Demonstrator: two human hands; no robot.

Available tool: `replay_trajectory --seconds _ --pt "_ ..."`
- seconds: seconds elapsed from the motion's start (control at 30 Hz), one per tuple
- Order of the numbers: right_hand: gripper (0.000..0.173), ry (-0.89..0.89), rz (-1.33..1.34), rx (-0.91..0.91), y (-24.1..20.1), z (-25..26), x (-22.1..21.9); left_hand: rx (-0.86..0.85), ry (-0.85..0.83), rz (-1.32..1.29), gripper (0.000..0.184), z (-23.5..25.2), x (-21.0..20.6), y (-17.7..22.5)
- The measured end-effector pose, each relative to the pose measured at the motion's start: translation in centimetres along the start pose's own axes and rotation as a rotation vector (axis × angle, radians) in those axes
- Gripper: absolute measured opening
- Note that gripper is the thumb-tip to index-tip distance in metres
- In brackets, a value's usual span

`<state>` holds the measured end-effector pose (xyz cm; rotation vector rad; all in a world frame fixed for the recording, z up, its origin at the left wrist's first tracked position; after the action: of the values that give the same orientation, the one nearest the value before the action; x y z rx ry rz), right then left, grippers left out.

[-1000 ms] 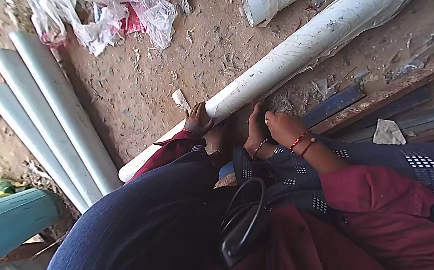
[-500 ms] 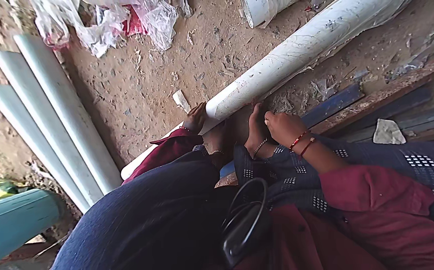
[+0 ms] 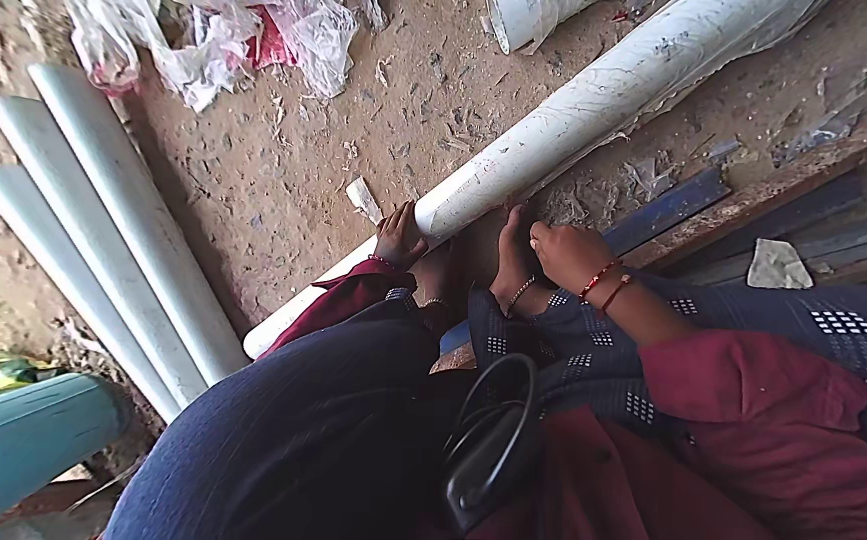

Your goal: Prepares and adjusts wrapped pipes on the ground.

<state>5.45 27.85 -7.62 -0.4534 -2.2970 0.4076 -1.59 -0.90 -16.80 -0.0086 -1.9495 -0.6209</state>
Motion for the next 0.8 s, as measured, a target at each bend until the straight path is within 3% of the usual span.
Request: replay_trajectory --seconds 0.53,0.8 --pt "0.03 -0.084 -0.03 -0.013 -0.1 0.41 0.18 0.012 0.029 -0.017 0.073 0.03 -0.18 -0.19" --pt "0.027 0.0 0.006 -0.002 -0.25 -0.25 0.31 -0.057 0.022 -0.082 0.066 -0.14 0.01 -0.74"
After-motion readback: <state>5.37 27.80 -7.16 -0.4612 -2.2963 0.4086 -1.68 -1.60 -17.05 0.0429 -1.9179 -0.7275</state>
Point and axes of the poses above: each hand's wrist, its own z-axis towards the middle knuckle, its own x-axis out of the back of the hand, y = z × x, the point moved 4 cm from there along z, towards the middle knuckle, and after that the axes turned 4 degrees about z, right-handed, at the moved point
